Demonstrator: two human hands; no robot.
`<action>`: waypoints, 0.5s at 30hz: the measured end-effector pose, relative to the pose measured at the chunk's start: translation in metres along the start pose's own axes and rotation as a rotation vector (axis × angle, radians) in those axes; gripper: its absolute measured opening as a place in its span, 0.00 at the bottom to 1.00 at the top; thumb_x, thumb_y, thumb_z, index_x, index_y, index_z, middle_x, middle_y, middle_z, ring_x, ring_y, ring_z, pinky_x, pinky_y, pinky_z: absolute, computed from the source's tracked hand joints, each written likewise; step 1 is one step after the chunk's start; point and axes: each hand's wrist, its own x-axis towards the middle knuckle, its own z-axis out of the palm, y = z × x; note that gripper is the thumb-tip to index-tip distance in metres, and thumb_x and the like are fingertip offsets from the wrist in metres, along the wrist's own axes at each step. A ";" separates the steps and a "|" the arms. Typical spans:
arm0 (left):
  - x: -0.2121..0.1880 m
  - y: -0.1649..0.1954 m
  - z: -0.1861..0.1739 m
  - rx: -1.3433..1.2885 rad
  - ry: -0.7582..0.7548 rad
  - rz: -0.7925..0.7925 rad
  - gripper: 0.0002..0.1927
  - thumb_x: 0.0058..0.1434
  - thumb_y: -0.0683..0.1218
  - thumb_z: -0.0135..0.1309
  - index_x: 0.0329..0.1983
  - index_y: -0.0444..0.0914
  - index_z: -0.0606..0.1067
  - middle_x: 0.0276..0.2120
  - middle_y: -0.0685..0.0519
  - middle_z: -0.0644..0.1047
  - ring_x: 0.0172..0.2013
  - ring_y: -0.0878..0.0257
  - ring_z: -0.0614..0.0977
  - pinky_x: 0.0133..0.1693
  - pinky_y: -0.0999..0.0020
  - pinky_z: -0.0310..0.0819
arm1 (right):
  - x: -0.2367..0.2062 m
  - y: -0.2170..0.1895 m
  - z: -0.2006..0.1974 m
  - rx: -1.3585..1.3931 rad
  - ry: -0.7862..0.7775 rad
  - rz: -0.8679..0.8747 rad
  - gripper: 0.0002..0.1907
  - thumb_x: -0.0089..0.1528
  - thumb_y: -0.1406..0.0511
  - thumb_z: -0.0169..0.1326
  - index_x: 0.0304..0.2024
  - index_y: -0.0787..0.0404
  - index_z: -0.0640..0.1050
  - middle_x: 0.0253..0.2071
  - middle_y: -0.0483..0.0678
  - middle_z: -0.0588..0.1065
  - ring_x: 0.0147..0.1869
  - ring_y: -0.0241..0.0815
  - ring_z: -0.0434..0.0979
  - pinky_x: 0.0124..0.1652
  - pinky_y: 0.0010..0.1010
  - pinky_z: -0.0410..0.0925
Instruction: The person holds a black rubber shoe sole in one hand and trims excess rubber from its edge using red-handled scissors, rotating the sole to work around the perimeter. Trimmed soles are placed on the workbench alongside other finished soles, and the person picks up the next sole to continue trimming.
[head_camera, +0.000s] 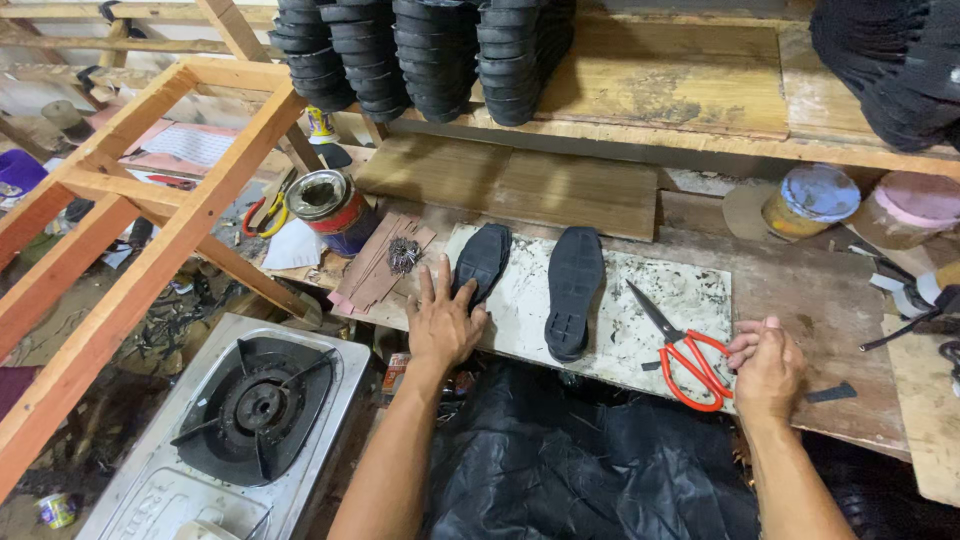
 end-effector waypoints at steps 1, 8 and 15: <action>0.000 0.000 0.000 0.005 0.004 0.003 0.29 0.63 0.61 0.45 0.68 0.53 0.69 0.77 0.47 0.44 0.75 0.43 0.45 0.66 0.35 0.47 | 0.000 0.000 0.000 0.011 0.000 0.003 0.26 0.77 0.56 0.36 0.44 0.72 0.76 0.27 0.50 0.73 0.25 0.36 0.68 0.29 0.27 0.63; 0.000 0.001 0.000 -0.012 -0.011 -0.007 0.34 0.61 0.68 0.46 0.68 0.52 0.68 0.77 0.47 0.45 0.75 0.43 0.46 0.67 0.35 0.47 | 0.002 0.003 0.001 0.035 0.017 0.012 0.25 0.77 0.56 0.36 0.44 0.71 0.75 0.27 0.49 0.72 0.24 0.36 0.67 0.28 0.27 0.63; 0.000 0.000 0.000 -0.025 -0.012 -0.011 0.35 0.60 0.69 0.48 0.69 0.52 0.67 0.77 0.47 0.46 0.75 0.43 0.46 0.66 0.35 0.48 | 0.002 0.004 0.001 0.039 0.022 0.009 0.26 0.77 0.55 0.37 0.44 0.71 0.76 0.27 0.49 0.72 0.24 0.36 0.68 0.28 0.27 0.63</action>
